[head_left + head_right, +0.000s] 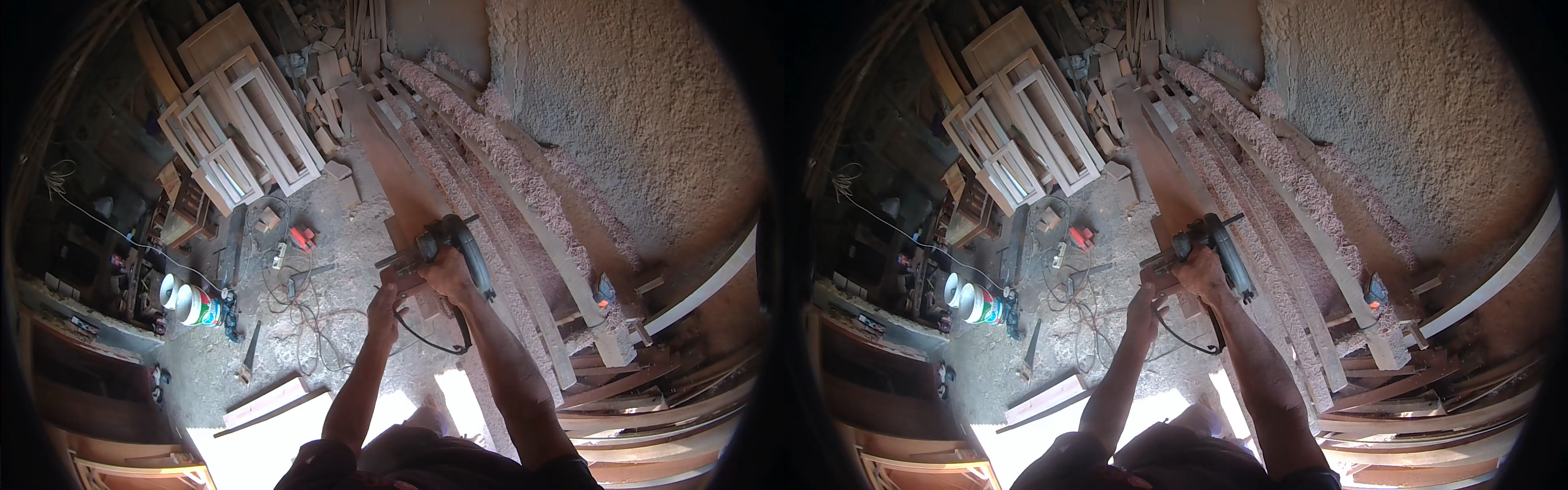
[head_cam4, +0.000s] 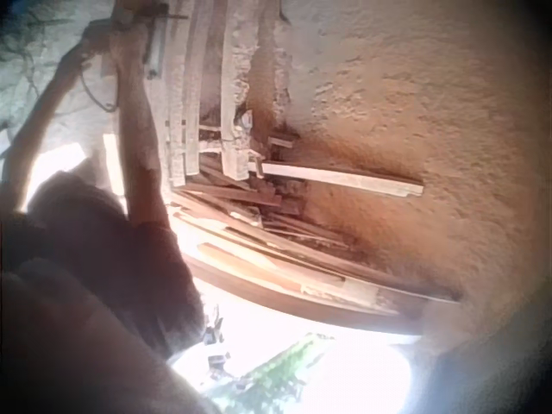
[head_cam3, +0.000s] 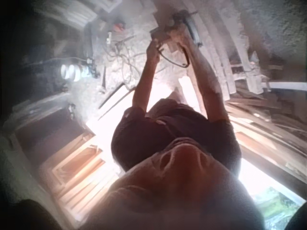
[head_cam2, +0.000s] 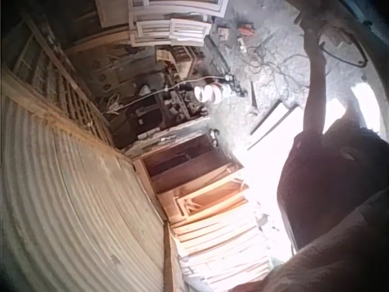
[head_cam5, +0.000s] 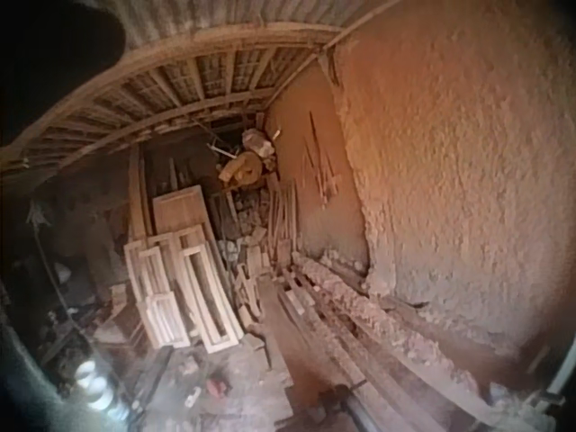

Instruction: The person positions a long wooden plank on a workbench, then uses a circular saw to cut it into shorter pieces. After cutting, the person uses a hand planer to smooth the plank's surface.

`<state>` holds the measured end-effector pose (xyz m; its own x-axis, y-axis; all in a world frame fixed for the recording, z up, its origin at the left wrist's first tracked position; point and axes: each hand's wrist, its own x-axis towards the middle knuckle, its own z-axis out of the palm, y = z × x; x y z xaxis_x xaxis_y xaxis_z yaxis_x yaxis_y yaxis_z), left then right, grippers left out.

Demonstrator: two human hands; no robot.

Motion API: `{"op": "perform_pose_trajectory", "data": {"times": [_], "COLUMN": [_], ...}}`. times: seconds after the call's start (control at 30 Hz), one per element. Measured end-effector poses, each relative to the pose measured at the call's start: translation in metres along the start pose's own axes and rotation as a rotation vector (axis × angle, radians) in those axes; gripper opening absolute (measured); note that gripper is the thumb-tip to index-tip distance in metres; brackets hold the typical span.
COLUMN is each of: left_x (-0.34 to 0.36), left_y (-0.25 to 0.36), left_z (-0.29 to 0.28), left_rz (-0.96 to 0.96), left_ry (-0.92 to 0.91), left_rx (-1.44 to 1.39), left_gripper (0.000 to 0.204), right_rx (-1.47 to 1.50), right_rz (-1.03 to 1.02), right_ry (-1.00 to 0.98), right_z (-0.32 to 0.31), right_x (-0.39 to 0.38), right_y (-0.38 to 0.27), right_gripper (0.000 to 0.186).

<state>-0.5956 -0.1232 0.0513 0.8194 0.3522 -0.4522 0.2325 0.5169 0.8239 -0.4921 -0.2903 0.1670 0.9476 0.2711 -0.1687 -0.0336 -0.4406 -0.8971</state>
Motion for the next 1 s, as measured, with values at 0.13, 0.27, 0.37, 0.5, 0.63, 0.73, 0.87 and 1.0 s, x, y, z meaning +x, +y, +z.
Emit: {"op": "perform_pose_trajectory", "data": {"times": [0.13,0.27,0.37,0.5,0.63,0.73,0.87,1.0], "left_x": [0.01,0.018,0.026,0.043,0.058,0.066,0.076,0.09], "left_y": [0.0,0.006,0.013,0.02,0.026,0.035,0.042,0.045], "left_z": [0.007,0.011,0.012,0.011,0.006,0.006,0.008,0.006], "left_rz": [0.005,-0.025,-0.048,0.106,0.202,0.185,0.107,0.175], "left_ry": [0.045,0.098,0.058,0.011,-0.081,-0.091,-0.015,-0.078], "left_rx": [-0.026,-0.019,-0.022,0.05,0.06,0.09,0.147,0.112], "left_gripper": [0.071,0.073,0.064,0.059,0.063,0.065,0.065,0.062], "right_rx": [0.075,0.081,0.109,0.121,0.175,0.207,0.11,0.109], "right_rz": [-0.099,-0.045,-0.025,-0.052,-0.085,-0.083,-0.035,-0.036], "right_ry": [0.094,0.104,0.082,0.101,0.092,0.081,0.097,0.053], "right_z": [0.01,0.014,0.015,0.019,0.023,0.026,0.031,0.032], "right_x": [0.011,0.023,0.033,0.045,0.06,0.072,0.09,0.104], "right_y": [0.0,-0.003,-0.008,-0.011,-0.01,-0.008,-0.006,-0.005], "right_gripper": [0.031,0.021,0.019,0.016,0.016,0.016,0.015,0.02]}}
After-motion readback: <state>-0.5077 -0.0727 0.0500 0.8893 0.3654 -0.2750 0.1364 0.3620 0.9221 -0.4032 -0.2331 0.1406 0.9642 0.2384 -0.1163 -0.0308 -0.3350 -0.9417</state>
